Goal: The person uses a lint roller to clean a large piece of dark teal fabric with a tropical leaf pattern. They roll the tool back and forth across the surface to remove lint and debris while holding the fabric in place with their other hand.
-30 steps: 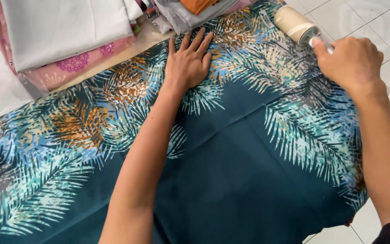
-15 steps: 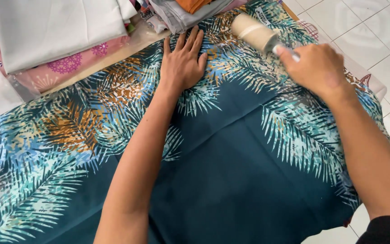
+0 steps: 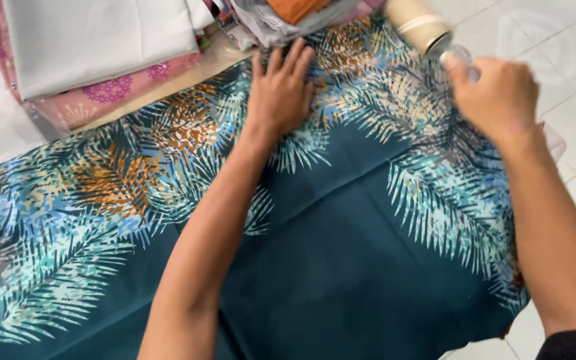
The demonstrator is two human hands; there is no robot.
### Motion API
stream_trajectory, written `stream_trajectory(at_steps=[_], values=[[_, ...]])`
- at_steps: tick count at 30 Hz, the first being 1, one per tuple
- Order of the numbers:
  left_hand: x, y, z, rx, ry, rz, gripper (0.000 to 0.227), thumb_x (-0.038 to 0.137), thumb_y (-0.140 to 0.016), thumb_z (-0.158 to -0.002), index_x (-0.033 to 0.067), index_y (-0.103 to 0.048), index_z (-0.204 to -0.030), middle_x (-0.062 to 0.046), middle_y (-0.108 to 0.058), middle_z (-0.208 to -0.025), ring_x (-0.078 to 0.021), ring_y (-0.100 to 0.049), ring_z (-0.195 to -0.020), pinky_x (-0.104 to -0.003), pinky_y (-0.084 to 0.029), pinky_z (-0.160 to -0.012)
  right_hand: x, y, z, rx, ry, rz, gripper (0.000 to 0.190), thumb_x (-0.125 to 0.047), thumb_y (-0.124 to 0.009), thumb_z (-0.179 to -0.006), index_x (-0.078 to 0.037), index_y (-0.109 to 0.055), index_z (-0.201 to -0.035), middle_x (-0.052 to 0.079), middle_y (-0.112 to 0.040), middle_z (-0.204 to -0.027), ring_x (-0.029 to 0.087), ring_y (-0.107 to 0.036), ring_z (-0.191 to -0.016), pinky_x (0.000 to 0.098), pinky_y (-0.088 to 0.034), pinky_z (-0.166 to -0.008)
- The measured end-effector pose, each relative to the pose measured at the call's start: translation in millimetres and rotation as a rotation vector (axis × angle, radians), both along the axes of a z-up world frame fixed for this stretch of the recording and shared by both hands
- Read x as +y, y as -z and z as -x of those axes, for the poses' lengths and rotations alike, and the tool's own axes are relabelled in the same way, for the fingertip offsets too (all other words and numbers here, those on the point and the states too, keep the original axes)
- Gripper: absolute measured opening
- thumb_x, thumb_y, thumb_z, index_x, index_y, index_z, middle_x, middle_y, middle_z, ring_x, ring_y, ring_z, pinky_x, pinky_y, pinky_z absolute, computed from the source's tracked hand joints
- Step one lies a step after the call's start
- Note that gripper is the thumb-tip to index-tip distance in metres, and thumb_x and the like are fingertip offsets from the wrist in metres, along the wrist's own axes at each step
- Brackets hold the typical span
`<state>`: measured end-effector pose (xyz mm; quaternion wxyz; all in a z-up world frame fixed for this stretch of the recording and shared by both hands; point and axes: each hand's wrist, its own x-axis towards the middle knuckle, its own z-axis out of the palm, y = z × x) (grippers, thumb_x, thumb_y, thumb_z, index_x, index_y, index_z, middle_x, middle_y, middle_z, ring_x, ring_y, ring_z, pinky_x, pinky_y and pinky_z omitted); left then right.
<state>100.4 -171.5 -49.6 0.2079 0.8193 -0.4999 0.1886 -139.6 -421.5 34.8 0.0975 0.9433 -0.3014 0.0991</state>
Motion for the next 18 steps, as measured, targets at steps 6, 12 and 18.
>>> stream_trajectory(at_steps=[6, 12, 18], values=[[13.8, -39.9, 122.1, 0.126, 0.351, 0.138, 0.052, 0.043, -0.046, -0.093, 0.0147, -0.057, -0.134, -0.007, -0.055, -0.144, -0.0366, -0.044, -0.138, -0.064, -0.029, -0.115, 60.8, -24.1, -14.6, -0.054, -0.138, -0.227, 0.059, -0.052, -0.059, -0.115, 0.0, -0.069, -0.088, 0.023, -0.066, -0.073, 0.047, -0.061, -0.064, 0.0527, -0.049, -0.06], [15.5, -23.4, 155.4, 0.099, 0.445, -0.018, 0.067, 0.064, -0.038, -0.098, 0.0262, -0.052, -0.151, 0.005, -0.051, -0.158, -0.0309, -0.035, -0.154, -0.072, -0.018, -0.124, 55.5, -6.1, -27.6, -0.012, -0.201, -0.248, 0.064, -0.053, -0.057, -0.112, 0.0, -0.07, -0.079, 0.022, -0.068, -0.073, 0.044, -0.06, -0.06, 0.0515, -0.048, -0.057], [16.8, -23.4, 157.6, 0.106, 0.436, -0.09, 0.068, 0.064, -0.032, -0.099, 0.0284, -0.046, -0.155, 0.008, -0.047, -0.161, -0.0301, -0.034, -0.155, -0.072, -0.016, -0.125, 20.2, 12.2, -39.0, 0.06, -0.04, -0.23, 0.068, -0.062, -0.048, -0.114, -0.002, -0.076, -0.099, 0.025, -0.074, -0.086, 0.048, -0.069, -0.074, 0.0549, -0.053, -0.066]])
